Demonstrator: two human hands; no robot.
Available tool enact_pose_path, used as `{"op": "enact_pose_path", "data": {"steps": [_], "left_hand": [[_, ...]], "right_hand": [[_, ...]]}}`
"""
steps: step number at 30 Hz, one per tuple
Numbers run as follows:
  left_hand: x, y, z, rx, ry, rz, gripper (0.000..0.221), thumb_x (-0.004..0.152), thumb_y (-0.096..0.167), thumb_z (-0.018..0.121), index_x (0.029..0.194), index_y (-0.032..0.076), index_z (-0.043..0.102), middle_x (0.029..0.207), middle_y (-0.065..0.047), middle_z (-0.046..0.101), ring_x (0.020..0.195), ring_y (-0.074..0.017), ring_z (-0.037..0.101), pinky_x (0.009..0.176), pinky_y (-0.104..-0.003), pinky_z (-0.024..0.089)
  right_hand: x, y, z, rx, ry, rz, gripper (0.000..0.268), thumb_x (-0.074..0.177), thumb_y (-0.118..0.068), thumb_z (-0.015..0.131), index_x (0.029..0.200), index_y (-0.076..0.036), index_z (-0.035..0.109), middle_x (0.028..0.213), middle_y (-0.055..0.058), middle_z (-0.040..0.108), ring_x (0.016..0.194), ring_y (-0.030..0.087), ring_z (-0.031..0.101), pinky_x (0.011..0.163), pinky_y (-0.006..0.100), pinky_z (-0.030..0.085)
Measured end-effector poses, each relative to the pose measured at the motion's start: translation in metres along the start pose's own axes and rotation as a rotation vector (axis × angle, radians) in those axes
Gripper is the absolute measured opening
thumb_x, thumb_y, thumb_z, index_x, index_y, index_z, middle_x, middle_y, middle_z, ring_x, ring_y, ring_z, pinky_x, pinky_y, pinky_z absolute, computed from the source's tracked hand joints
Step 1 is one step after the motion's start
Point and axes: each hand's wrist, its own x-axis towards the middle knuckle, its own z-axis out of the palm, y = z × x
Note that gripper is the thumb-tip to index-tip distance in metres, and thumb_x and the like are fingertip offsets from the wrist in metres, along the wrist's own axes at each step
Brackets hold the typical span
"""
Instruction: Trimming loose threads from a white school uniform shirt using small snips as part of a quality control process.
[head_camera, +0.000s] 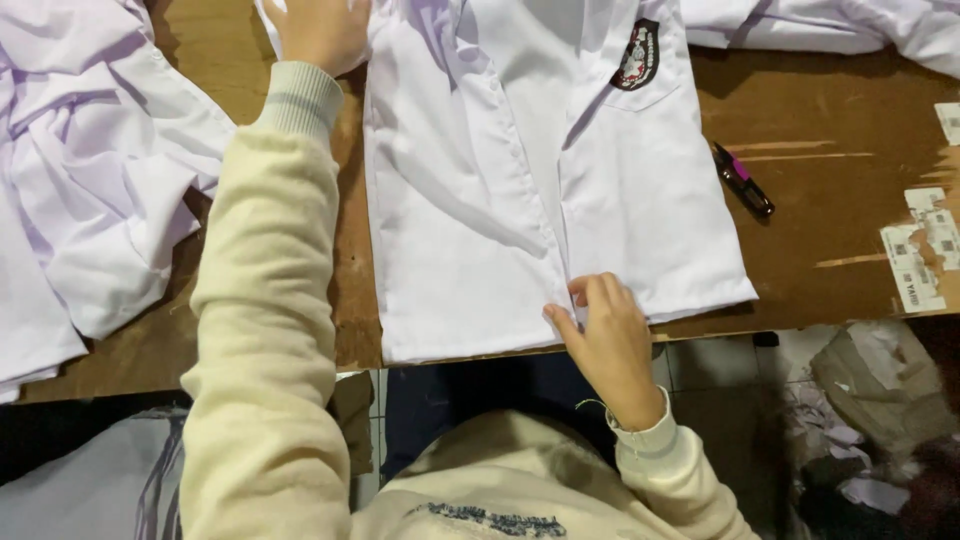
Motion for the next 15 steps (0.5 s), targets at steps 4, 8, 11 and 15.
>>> {"op": "enact_pose_path", "data": {"steps": [4,8,11,15], "left_hand": [[0.016,-0.049,0.029,0.174,0.024,-0.098,0.039,0.099,0.038,0.065,0.122,0.006,0.064,0.122,-0.021,0.064,0.119,-0.0461,0.053,0.098,-0.086,0.014],[0.022,-0.091,0.037,0.142,0.152,0.063,0.012,0.106,0.019,0.064,0.101,0.008,0.066,0.094,-0.018,0.071,0.086,-0.041,0.064,0.06,-0.056,0.05],[0.011,-0.089,-0.003,0.195,0.173,0.116,0.01,0.102,0.021,0.073,0.097,0.012,0.07,0.095,-0.012,0.072,0.082,-0.041,0.066,0.052,-0.059,0.05],[-0.008,-0.078,-0.03,0.304,0.133,0.084,0.035,0.099,0.033,0.085,0.115,0.007,0.067,0.112,-0.015,0.061,0.095,-0.0377,0.06,0.053,-0.058,0.055]], "right_hand": [[0.002,-0.002,-0.009,0.058,-0.06,0.09,0.022,0.094,-0.029,0.068,0.087,-0.012,0.056,0.081,0.001,0.058,0.081,0.025,0.057,0.074,0.041,0.044],[-0.002,0.003,-0.031,0.308,-0.17,0.265,0.024,0.099,-0.024,0.062,0.084,-0.013,0.046,0.063,-0.001,0.041,0.056,0.015,0.043,0.059,0.033,0.038],[-0.015,0.027,-0.043,0.556,-0.204,0.199,0.022,0.097,-0.018,0.063,0.083,-0.012,0.048,0.065,-0.001,0.045,0.058,0.011,0.043,0.057,0.027,0.036],[-0.021,0.03,-0.051,0.628,-0.278,0.248,0.022,0.094,-0.017,0.068,0.082,-0.01,0.051,0.067,-0.001,0.048,0.061,0.01,0.046,0.06,0.025,0.038]]}}
